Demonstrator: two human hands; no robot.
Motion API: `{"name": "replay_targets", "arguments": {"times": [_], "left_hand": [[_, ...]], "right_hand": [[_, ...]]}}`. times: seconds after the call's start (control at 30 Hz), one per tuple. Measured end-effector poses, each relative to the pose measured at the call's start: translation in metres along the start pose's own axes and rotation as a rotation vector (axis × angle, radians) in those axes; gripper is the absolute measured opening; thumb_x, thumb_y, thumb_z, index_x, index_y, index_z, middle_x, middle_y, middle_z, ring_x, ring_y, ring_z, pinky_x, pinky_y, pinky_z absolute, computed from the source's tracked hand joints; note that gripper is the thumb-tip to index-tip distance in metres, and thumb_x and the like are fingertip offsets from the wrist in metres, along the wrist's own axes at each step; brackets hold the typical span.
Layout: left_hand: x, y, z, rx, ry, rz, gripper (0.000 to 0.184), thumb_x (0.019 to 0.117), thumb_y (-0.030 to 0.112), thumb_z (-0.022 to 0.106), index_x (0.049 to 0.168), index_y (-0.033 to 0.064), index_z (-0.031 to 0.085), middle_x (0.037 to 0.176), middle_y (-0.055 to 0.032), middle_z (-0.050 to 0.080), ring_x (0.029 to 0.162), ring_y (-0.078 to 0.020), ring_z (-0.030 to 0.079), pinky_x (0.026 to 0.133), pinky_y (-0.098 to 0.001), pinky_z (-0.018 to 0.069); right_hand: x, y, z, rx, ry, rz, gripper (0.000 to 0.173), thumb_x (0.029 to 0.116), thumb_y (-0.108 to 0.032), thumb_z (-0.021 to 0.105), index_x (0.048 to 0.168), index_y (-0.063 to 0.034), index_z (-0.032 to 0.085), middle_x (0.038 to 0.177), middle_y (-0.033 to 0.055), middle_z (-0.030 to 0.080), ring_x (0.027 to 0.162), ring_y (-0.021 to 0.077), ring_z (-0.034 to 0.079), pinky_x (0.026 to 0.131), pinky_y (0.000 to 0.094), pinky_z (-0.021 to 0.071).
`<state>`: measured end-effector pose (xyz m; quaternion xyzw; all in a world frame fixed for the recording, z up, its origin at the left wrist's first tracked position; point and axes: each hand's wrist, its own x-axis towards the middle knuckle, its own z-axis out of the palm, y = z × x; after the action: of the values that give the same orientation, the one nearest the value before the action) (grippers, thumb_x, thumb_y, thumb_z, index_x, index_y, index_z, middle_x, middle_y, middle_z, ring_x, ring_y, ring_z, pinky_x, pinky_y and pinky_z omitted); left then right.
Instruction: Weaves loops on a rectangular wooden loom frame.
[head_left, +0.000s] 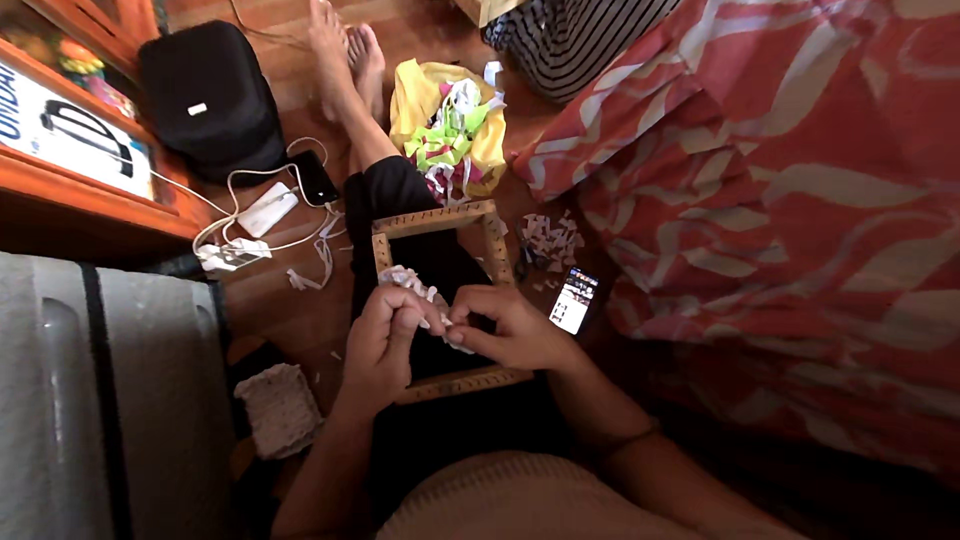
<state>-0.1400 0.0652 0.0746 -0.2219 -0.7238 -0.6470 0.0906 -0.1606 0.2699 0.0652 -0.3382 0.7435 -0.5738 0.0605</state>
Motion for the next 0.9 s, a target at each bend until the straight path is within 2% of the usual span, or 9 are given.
{"name": "replay_targets", "arguments": {"times": [0.1, 0.2, 0.33, 0.53, 0.8, 0.9], "left_hand": [[-0.001, 0.0, 0.0, -0.026, 0.002, -0.024, 0.025, 0.11, 0.039, 0.04, 0.101, 0.0214, 0.056, 0.088, 0.0114, 0.067, 0.082, 0.0009, 0.066, 0.075, -0.0182, 0.0564], [-0.002, -0.002, 0.0, -0.155, -0.015, -0.068, 0.024, 0.1092, 0.04, 0.042, 0.101, 0.0222, 0.056, 0.082, 0.0112, 0.067, 0.071, 0.0009, 0.065, 0.066, -0.0162, 0.056], [-0.007, 0.002, -0.001, -0.349, -0.06, -0.197, 0.024, 0.1063, 0.043, 0.047, 0.097, 0.0236, 0.058, 0.071, 0.014, 0.056, 0.06, 0.0049, 0.053, 0.056, -0.0111, 0.0457], [-0.016, 0.007, -0.001, -0.446, -0.1, -0.344, 0.021, 0.1055, 0.04, 0.051, 0.097, 0.0235, 0.061, 0.07, 0.0151, 0.053, 0.061, 0.0068, 0.049, 0.057, -0.0097, 0.0423], [-0.019, 0.01, 0.0, -0.524, -0.073, -0.399, 0.021, 0.1042, 0.039, 0.055, 0.093, 0.0225, 0.062, 0.067, 0.0146, 0.052, 0.059, 0.0058, 0.049, 0.056, -0.0103, 0.0427], [-0.021, 0.009, -0.001, -0.564, -0.073, -0.396, 0.021, 0.1041, 0.039, 0.055, 0.094, 0.0221, 0.062, 0.068, 0.0141, 0.053, 0.06, 0.0054, 0.05, 0.057, -0.0106, 0.0435]], "right_hand": [[0.0, -0.002, 0.004, -0.005, -0.04, -0.007, 0.023, 0.0988, -0.017, 0.062, 0.085, 0.001, 0.066, 0.081, 0.0061, 0.063, 0.074, 0.003, 0.059, 0.067, 0.0157, 0.0498], [0.0, -0.005, 0.004, 0.078, -0.106, -0.025, 0.022, 0.0998, -0.013, 0.06, 0.089, 0.0042, 0.068, 0.084, 0.0084, 0.066, 0.078, 0.0035, 0.061, 0.071, 0.0165, 0.0517], [-0.004, -0.006, 0.008, 0.258, -0.155, -0.063, 0.027, 0.0999, -0.008, 0.054, 0.08, 0.008, 0.063, 0.073, 0.0067, 0.06, 0.069, -0.0012, 0.054, 0.064, 0.0124, 0.0451], [-0.01, -0.004, 0.009, 0.434, -0.193, 0.041, 0.029, 0.0987, -0.007, 0.054, 0.072, 0.0036, 0.056, 0.068, -0.0015, 0.052, 0.065, -0.0073, 0.048, 0.06, 0.0089, 0.0401], [-0.021, -0.01, 0.011, 0.6, -0.135, 0.255, 0.025, 0.0977, -0.012, 0.057, 0.074, -0.0055, 0.06, 0.068, -0.0133, 0.053, 0.065, -0.013, 0.047, 0.06, 0.0066, 0.0392], [-0.026, -0.013, 0.013, 0.652, -0.096, 0.304, 0.024, 0.0979, -0.016, 0.058, 0.075, -0.0103, 0.062, 0.072, -0.0157, 0.056, 0.069, -0.0122, 0.049, 0.064, 0.0085, 0.0407]]}}
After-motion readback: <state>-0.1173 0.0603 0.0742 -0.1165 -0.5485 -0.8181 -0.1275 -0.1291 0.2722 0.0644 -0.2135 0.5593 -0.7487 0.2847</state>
